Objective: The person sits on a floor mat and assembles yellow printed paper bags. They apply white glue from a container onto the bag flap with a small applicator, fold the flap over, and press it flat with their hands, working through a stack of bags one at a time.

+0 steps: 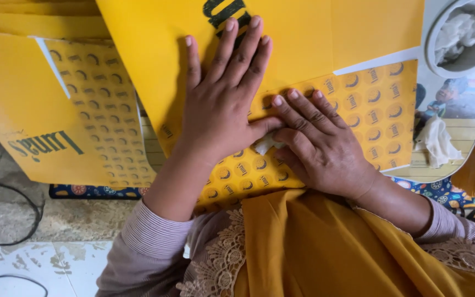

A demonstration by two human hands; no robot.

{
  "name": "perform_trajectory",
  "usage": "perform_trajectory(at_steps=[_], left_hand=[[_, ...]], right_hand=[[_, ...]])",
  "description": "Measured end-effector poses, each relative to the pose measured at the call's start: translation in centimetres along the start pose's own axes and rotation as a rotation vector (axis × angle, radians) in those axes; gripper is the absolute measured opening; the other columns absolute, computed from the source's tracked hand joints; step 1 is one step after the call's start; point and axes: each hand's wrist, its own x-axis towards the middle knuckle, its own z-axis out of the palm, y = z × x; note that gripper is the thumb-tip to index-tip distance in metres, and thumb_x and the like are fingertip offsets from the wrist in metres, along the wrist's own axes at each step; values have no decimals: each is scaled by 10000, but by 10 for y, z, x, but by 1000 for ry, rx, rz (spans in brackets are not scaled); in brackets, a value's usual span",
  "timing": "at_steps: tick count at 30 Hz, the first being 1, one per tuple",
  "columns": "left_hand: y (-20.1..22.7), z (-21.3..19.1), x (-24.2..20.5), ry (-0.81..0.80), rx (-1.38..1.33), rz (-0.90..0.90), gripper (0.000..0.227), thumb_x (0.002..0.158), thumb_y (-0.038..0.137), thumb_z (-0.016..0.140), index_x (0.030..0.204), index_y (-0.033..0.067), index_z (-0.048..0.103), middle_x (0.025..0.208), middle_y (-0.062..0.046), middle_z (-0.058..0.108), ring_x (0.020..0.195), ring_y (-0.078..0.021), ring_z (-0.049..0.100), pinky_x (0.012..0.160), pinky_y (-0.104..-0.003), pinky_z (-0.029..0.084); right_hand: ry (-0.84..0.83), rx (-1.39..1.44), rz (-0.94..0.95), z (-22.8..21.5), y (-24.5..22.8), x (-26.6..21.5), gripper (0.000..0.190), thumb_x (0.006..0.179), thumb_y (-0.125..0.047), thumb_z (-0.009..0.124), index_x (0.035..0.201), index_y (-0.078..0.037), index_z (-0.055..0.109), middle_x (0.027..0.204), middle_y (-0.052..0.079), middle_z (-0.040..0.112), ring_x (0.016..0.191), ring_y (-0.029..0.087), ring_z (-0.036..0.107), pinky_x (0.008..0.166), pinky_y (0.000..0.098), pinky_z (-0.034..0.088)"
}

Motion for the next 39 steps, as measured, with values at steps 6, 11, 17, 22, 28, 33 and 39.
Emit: perform_trajectory(at_steps=[6,11,17,22,28,33,39], left_hand=[[-24,-40,-33,144,-102,12,993,890,542,933,1613,115,403,1687,-49,293,1596,-284,174,1342,-542,152],[-37,-24,-52,136,-10,18,1040,876,780,764,1560,22,568,1660,-89,368,1537,-300,159,1256,-458,17],[-39,-17,-52,42,21,-56,1202,756,682,960,1660,134,390,1702,26,216,1550,-196,57,1269,-424,-34],[-40,-15,-51,13,14,-58,1171,802,649,940,1681,144,354,1717,31,179,1548,-190,9,1252,-421,-91],[-38,-18,-50,73,-24,-36,1148,764,620,973,1635,95,440,1694,-6,231,1549,-217,64,1273,-445,-32],[-22,-27,-41,234,4,-66,903,749,554,978,1433,91,615,1538,-58,443,1461,-325,322,1225,-579,219],[-44,-19,-64,310,92,-100,765,974,606,851,1519,176,530,1574,-130,346,1470,-382,349,1244,-594,310]], right_hand=[[-14,13,6,-2,-2,1,229,937,-166,774,1082,-25,666,1523,180,571,1473,334,468,1254,484,304],[-19,-6,-8,0,-2,1,205,928,-120,779,1064,-24,659,1519,200,584,1469,359,486,1262,489,293],[-67,-34,-25,-2,-2,1,230,949,-142,755,1105,-20,638,1573,202,522,1507,374,429,1276,507,286],[-106,-6,-133,2,-16,20,255,947,-202,776,1073,-22,646,1539,156,580,1510,298,393,1282,511,239],[-85,-14,-107,7,-15,17,209,973,-186,750,1074,-25,663,1548,114,572,1495,254,434,1282,476,242],[-75,0,-100,7,-15,19,175,956,-175,758,1017,-50,654,1499,125,624,1460,266,492,1273,480,266],[-82,9,-97,6,-14,18,200,970,-198,764,1059,-56,653,1547,96,571,1490,241,438,1285,460,233]])
